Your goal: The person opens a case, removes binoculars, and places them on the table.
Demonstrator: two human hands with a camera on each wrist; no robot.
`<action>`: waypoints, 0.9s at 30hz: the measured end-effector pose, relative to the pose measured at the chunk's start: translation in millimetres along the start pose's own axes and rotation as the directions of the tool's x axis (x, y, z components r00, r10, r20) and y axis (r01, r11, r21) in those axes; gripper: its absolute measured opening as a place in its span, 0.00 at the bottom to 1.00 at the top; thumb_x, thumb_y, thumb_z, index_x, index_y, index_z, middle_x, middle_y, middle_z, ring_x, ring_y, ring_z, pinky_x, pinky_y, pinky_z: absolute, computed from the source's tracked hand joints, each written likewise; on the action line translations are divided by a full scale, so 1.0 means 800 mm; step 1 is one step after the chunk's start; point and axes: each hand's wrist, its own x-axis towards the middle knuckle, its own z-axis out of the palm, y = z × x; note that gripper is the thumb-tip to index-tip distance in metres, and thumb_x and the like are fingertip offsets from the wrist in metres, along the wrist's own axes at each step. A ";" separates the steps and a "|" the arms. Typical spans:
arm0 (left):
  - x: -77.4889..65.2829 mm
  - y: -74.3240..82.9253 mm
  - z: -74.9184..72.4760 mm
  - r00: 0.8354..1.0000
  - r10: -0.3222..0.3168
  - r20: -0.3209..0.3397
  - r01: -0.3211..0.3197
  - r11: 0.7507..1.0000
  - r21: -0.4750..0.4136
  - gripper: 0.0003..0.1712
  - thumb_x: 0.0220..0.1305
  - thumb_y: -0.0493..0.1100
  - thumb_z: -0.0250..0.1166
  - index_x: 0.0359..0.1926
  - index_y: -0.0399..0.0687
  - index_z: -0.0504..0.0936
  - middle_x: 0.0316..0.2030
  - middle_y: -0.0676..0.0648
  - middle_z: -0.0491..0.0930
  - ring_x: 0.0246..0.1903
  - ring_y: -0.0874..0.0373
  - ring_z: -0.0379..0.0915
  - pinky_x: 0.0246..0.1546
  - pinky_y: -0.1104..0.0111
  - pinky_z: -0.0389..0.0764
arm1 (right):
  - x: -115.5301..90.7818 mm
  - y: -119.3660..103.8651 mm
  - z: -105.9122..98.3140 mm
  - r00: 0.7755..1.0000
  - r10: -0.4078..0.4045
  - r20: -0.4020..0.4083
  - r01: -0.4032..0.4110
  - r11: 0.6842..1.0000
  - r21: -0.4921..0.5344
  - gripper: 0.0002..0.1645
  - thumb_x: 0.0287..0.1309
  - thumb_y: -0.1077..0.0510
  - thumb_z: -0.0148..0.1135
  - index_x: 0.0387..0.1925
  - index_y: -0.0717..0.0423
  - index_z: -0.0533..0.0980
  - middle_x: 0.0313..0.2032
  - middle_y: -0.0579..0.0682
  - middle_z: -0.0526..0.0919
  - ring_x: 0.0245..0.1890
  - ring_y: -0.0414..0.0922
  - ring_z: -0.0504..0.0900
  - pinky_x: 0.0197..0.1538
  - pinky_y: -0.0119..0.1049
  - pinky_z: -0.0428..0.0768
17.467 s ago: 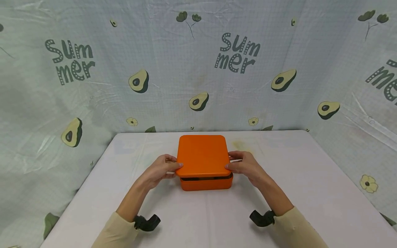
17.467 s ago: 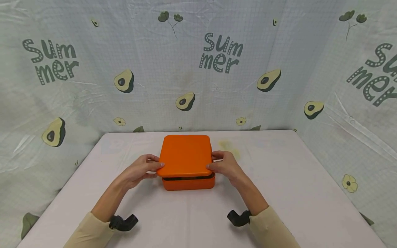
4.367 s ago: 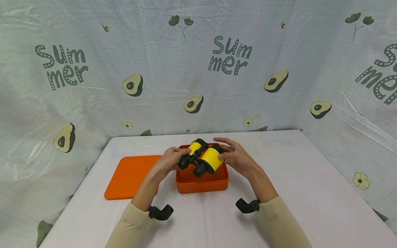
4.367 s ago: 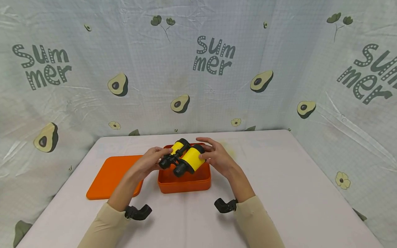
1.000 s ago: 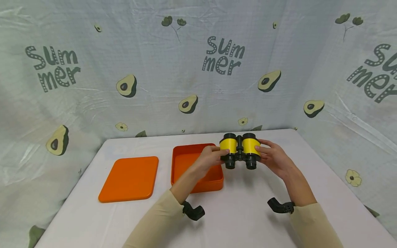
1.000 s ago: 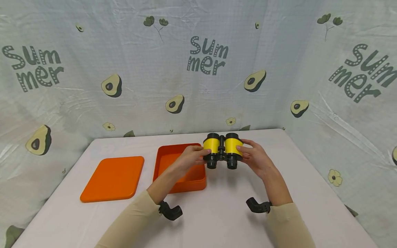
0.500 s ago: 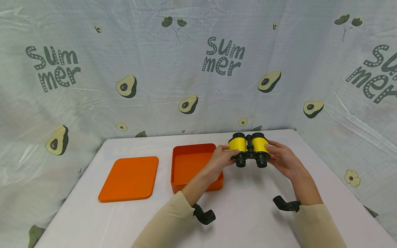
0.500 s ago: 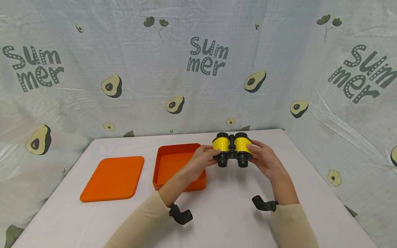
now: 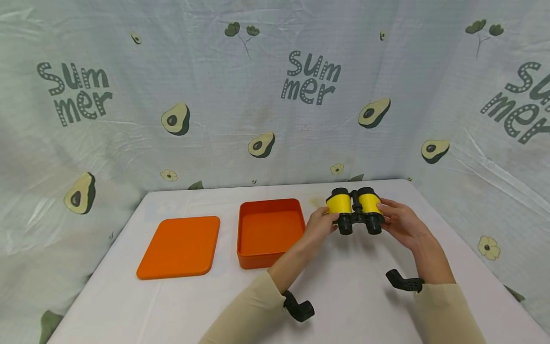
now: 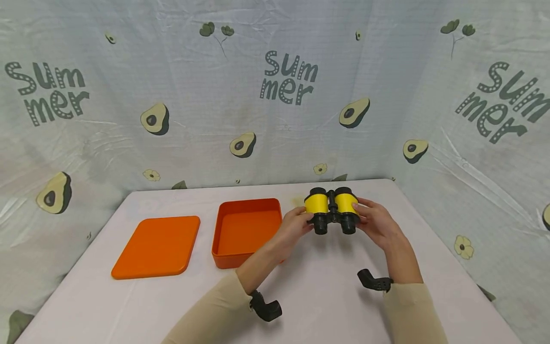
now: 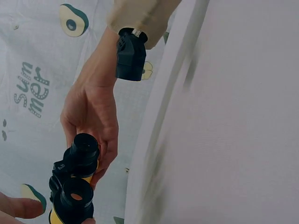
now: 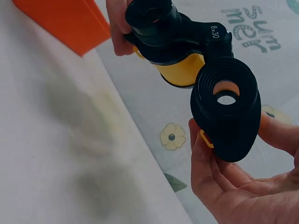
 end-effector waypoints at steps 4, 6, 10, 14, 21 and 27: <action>-0.001 -0.007 0.009 1.000 0.003 -0.030 -0.001 0.997 0.075 0.35 0.71 0.47 0.63 0.74 0.39 0.67 0.62 0.42 0.77 0.57 0.48 0.78 0.70 0.51 0.73 | 0.005 0.005 -0.008 1.000 0.016 0.015 -0.016 1.000 -0.017 0.54 0.76 0.52 0.57 0.82 0.59 0.31 0.62 0.47 0.64 0.52 0.37 0.75 0.53 0.25 0.81; -0.001 -0.011 0.013 0.999 0.006 -0.042 -0.001 0.995 0.102 0.34 0.70 0.46 0.63 0.73 0.40 0.68 0.61 0.43 0.78 0.56 0.49 0.76 0.70 0.51 0.73 | 0.007 0.009 -0.012 0.999 0.032 0.020 -0.032 0.999 -0.016 0.54 0.76 0.52 0.56 0.82 0.60 0.31 0.60 0.46 0.65 0.51 0.37 0.76 0.53 0.25 0.82; 0.001 -0.020 0.018 0.998 0.004 -0.057 0.000 0.997 0.073 0.28 0.72 0.44 0.59 0.70 0.40 0.72 0.56 0.45 0.79 0.53 0.49 0.76 0.67 0.54 0.76 | 0.012 0.017 -0.016 0.998 0.052 0.028 -0.052 0.999 -0.018 0.52 0.76 0.52 0.57 0.81 0.66 0.35 0.54 0.44 0.71 0.47 0.36 0.78 0.52 0.27 0.82; 0.004 -0.029 0.019 0.997 -0.006 -0.071 0.006 1.000 0.006 0.25 0.74 0.41 0.56 0.68 0.38 0.74 0.53 0.45 0.80 0.47 0.52 0.79 0.62 0.57 0.80 | 0.019 0.027 -0.017 0.998 0.055 0.019 -0.054 0.998 -0.035 0.51 0.76 0.53 0.57 0.80 0.69 0.38 0.50 0.44 0.74 0.45 0.36 0.79 0.51 0.27 0.83; 0.006 -0.039 0.020 0.996 -0.010 -0.091 0.012 1.000 0.022 0.28 0.70 0.38 0.53 0.69 0.38 0.72 0.51 0.43 0.79 0.44 0.50 0.78 0.58 0.59 0.81 | 0.026 0.038 -0.021 0.996 0.088 -0.022 -0.089 0.994 -0.069 0.48 0.77 0.53 0.55 0.81 0.68 0.40 0.64 0.54 0.66 0.49 0.36 0.76 0.49 0.26 0.82; 0.005 -0.043 0.023 0.995 -0.025 -0.097 0.031 0.998 0.060 0.31 0.62 0.34 0.54 0.67 0.40 0.74 0.47 0.46 0.79 0.40 0.54 0.75 0.54 0.61 0.79 | 0.024 0.040 -0.020 0.993 0.100 -0.061 -0.105 0.991 -0.086 0.46 0.77 0.54 0.55 0.81 0.67 0.42 0.74 0.61 0.58 0.51 0.35 0.76 0.65 0.36 0.80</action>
